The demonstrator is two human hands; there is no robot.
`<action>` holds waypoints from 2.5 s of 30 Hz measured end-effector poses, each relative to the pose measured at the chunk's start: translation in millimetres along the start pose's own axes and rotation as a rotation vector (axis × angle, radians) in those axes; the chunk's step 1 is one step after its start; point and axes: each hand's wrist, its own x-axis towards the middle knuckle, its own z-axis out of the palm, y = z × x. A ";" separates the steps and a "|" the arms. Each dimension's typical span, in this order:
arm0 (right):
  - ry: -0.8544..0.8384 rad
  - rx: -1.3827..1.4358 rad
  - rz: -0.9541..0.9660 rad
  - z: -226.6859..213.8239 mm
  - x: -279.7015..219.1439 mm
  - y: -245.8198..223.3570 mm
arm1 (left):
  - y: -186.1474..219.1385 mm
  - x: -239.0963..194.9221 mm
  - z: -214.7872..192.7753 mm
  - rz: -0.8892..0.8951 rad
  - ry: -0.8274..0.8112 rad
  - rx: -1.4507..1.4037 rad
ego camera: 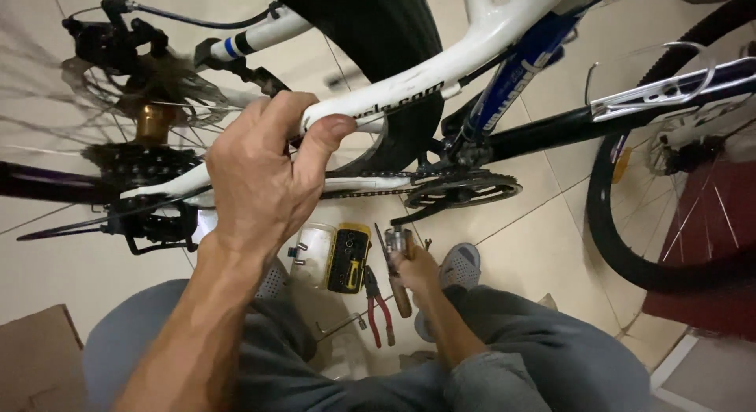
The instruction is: The person uses a screwdriver and a power drill to remove the crank arm and chainring from a bicycle. They then use a wrench to tighten the bottom bracket bolts.
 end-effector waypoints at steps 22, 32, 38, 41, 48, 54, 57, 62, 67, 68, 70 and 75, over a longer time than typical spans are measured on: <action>0.803 -0.148 -0.220 -262.4 -70.5 30.7 | -7.0 2.2 -3.8 0.079 0.046 -0.160; 0.501 -0.399 -0.136 -24.5 89.6 93.2 | -3.3 1.2 -6.0 0.043 0.066 -0.168; -0.085 -0.073 -0.182 2.2 -87.1 -49.4 | -1.1 2.4 -6.0 0.013 0.042 -0.183; -0.112 0.153 -0.695 -46.3 -136.6 -84.5 | -0.5 2.9 -8.0 0.009 0.038 -0.179; 0.496 0.642 -0.581 -246.1 -48.8 36.3 | 1.2 7.7 -12.4 -0.060 0.000 -0.234; 0.627 -0.251 -0.074 -155.0 103.0 109.1 | 3.7 7.1 -14.6 -0.071 -0.015 -0.267; 0.412 -0.477 -0.206 -60.6 98.7 97.5 | 5.1 8.2 -13.8 -0.096 -0.024 -0.276; 0.127 -0.307 -0.185 22.9 14.8 17.8 | 4.7 10.8 -13.8 -0.076 -0.060 -0.267; 0.112 -0.401 -0.364 35.6 18.7 14.6 | 2.7 10.5 -10.9 -0.064 -0.050 -0.279; 0.108 -0.401 -0.363 32.5 16.7 11.8 | 3.4 11.0 -11.2 -0.066 -0.052 -0.276; 0.046 -0.249 -0.327 28.0 10.9 6.9 | 4.8 11.8 -12.9 -0.055 -0.073 -0.286; -0.040 -0.272 -0.174 8.0 -16.8 -21.5 | 5.1 15.9 -13.8 -0.098 -0.131 -0.260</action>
